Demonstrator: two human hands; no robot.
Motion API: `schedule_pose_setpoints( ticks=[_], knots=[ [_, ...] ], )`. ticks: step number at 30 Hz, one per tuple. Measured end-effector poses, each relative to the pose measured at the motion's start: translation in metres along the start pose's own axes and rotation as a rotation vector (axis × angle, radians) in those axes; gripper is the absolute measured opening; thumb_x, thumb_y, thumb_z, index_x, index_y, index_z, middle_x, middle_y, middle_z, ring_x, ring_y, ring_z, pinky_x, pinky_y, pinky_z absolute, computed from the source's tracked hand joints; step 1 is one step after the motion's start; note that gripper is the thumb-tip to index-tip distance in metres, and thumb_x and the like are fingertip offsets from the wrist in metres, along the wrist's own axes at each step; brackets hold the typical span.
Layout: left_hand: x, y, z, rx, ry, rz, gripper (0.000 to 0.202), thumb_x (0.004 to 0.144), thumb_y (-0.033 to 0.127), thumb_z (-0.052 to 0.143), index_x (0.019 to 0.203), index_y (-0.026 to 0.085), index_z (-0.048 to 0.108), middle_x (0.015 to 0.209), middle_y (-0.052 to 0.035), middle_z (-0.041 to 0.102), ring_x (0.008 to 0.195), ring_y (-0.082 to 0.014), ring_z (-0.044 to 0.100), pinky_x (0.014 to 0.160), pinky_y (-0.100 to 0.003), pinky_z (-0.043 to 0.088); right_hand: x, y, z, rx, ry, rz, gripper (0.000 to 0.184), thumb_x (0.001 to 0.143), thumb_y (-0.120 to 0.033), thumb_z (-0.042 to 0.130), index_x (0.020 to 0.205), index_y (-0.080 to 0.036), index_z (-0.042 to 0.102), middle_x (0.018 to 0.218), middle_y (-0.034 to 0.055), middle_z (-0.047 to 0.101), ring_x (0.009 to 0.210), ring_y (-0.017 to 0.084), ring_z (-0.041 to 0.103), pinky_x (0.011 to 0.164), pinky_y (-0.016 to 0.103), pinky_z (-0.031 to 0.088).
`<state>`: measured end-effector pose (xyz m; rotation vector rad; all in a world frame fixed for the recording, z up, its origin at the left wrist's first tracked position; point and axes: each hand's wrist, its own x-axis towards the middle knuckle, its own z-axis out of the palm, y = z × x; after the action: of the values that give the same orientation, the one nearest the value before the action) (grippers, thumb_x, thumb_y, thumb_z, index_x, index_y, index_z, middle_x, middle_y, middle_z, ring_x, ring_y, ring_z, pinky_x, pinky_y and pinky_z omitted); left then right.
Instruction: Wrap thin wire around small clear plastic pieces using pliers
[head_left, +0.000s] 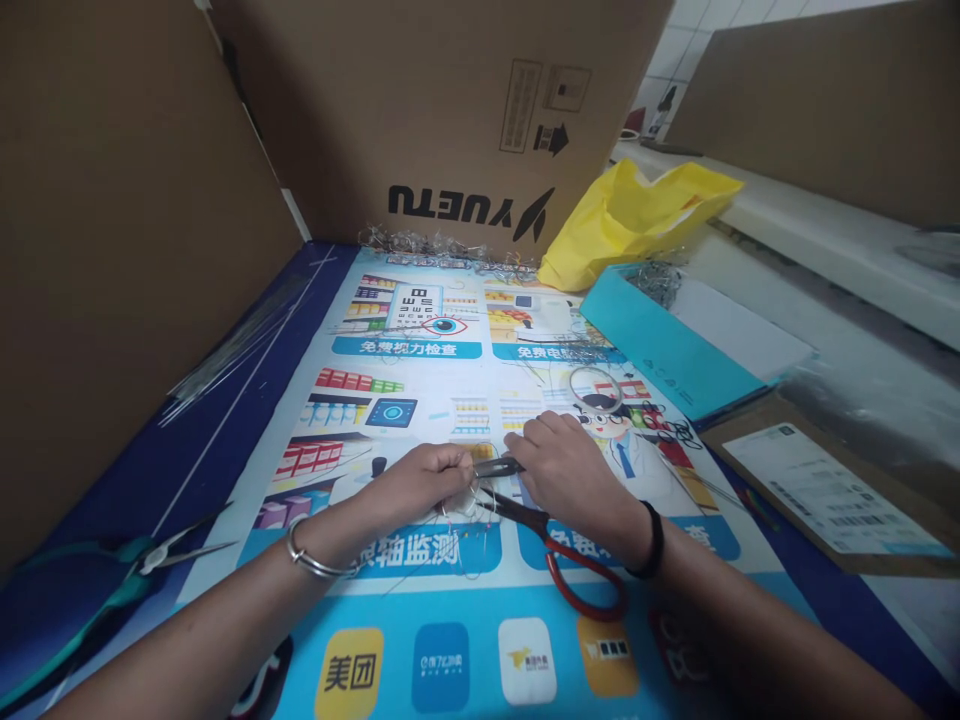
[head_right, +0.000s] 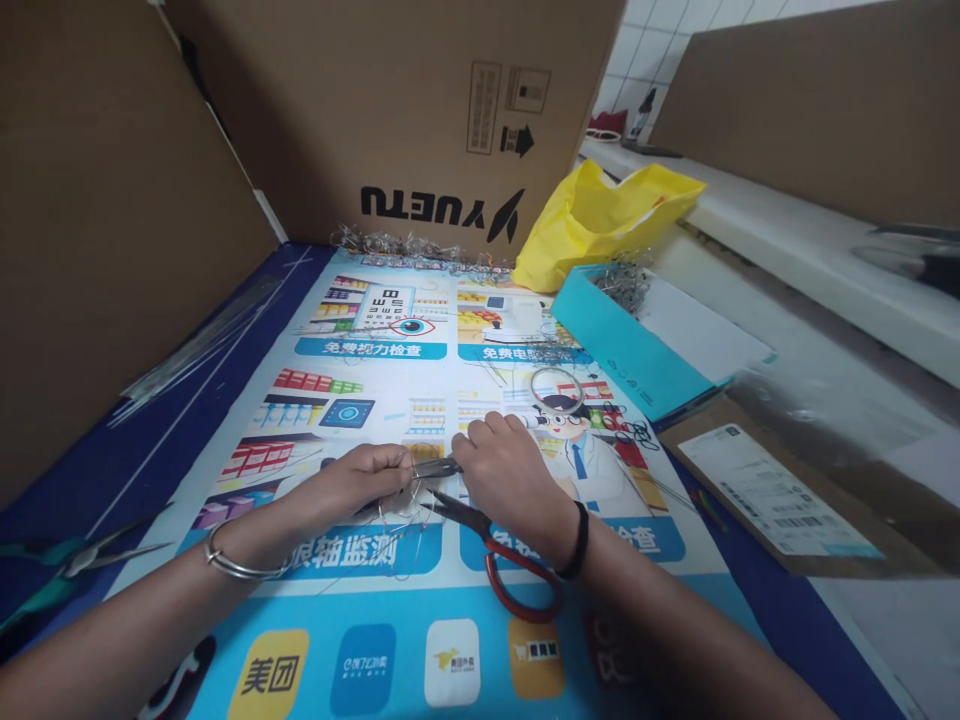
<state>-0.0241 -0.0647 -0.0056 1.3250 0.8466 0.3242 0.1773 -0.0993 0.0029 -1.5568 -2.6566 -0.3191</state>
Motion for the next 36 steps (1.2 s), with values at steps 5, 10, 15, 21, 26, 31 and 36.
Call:
schedule_pose_setpoints(
  ticks=[5, 10, 15, 21, 26, 31, 36],
  knots=[
    [-0.001, 0.003, -0.001, 0.04, -0.047, -0.028, 0.022, 0.079, 0.033, 0.05, 0.065, 0.017, 0.047, 0.05, 0.0072, 0.043, 0.041, -0.0056, 0.029, 0.046, -0.021, 0.024, 0.002, 0.002, 0.006, -0.027, 0.047, -0.077, 0.013, 0.08, -0.017, 0.051, 0.09, -0.017, 0.06, 0.078, 0.0058, 0.054, 0.077, 0.02, 0.039, 0.067, 0.034, 0.023],
    [0.001, 0.002, -0.005, 0.013, -0.084, -0.021, 0.016, 0.076, 0.028, 0.052, 0.066, 0.016, 0.05, 0.052, 0.0061, 0.042, 0.046, -0.0066, 0.033, 0.046, -0.021, 0.024, 0.004, 0.005, 0.007, -0.056, 0.068, -0.131, 0.013, 0.083, -0.017, 0.049, 0.091, -0.016, 0.06, 0.075, 0.0055, 0.052, 0.076, 0.02, 0.037, 0.067, 0.034, 0.022],
    [0.001, 0.002, -0.006, -0.005, -0.101, -0.051, 0.015, 0.075, 0.026, 0.053, 0.064, 0.016, 0.049, 0.05, 0.0061, 0.043, 0.044, -0.0064, 0.033, 0.045, -0.021, 0.024, 0.006, 0.005, 0.007, -0.077, 0.064, -0.141, 0.009, 0.082, -0.016, 0.049, 0.084, -0.017, 0.058, 0.073, 0.0049, 0.05, 0.074, 0.02, 0.036, 0.065, 0.033, 0.021],
    [0.001, 0.002, -0.008, -0.014, -0.112, -0.064, 0.012, 0.075, 0.025, 0.053, 0.067, 0.015, 0.051, 0.051, 0.0062, 0.044, 0.044, -0.0063, 0.035, 0.044, -0.02, 0.026, 0.005, 0.004, 0.013, -0.074, 0.08, -0.146, 0.008, 0.08, -0.013, 0.049, 0.076, -0.018, 0.054, 0.069, 0.0045, 0.048, 0.07, 0.019, 0.035, 0.062, 0.033, 0.018],
    [0.001, 0.002, -0.009, -0.022, -0.115, -0.083, 0.013, 0.074, 0.025, 0.053, 0.065, 0.015, 0.052, 0.049, 0.0065, 0.043, 0.042, -0.0062, 0.034, 0.043, -0.02, 0.025, 0.005, 0.005, 0.018, -0.063, 0.088, -0.161, 0.008, 0.08, -0.014, 0.049, 0.076, -0.018, 0.054, 0.069, 0.0046, 0.049, 0.07, 0.019, 0.035, 0.062, 0.033, 0.018],
    [0.0, 0.004, -0.008, -0.05, -0.106, -0.087, 0.012, 0.073, 0.023, 0.053, 0.065, 0.015, 0.053, 0.049, 0.0069, 0.042, 0.042, -0.006, 0.033, 0.042, -0.02, 0.024, 0.004, 0.005, 0.021, -0.046, 0.097, -0.157, 0.01, 0.081, -0.013, 0.049, 0.074, -0.019, 0.054, 0.068, 0.004, 0.049, 0.069, 0.019, 0.035, 0.062, 0.032, 0.018],
    [0.001, 0.004, -0.007, -0.048, -0.096, -0.087, 0.013, 0.073, 0.023, 0.053, 0.063, 0.015, 0.052, 0.048, 0.0066, 0.041, 0.042, -0.0058, 0.032, 0.042, -0.02, 0.025, 0.004, 0.005, 0.023, -0.034, 0.105, -0.143, 0.013, 0.082, -0.011, 0.047, 0.074, -0.018, 0.055, 0.067, 0.004, 0.05, 0.068, 0.018, 0.036, 0.062, 0.031, 0.018]
  ],
)
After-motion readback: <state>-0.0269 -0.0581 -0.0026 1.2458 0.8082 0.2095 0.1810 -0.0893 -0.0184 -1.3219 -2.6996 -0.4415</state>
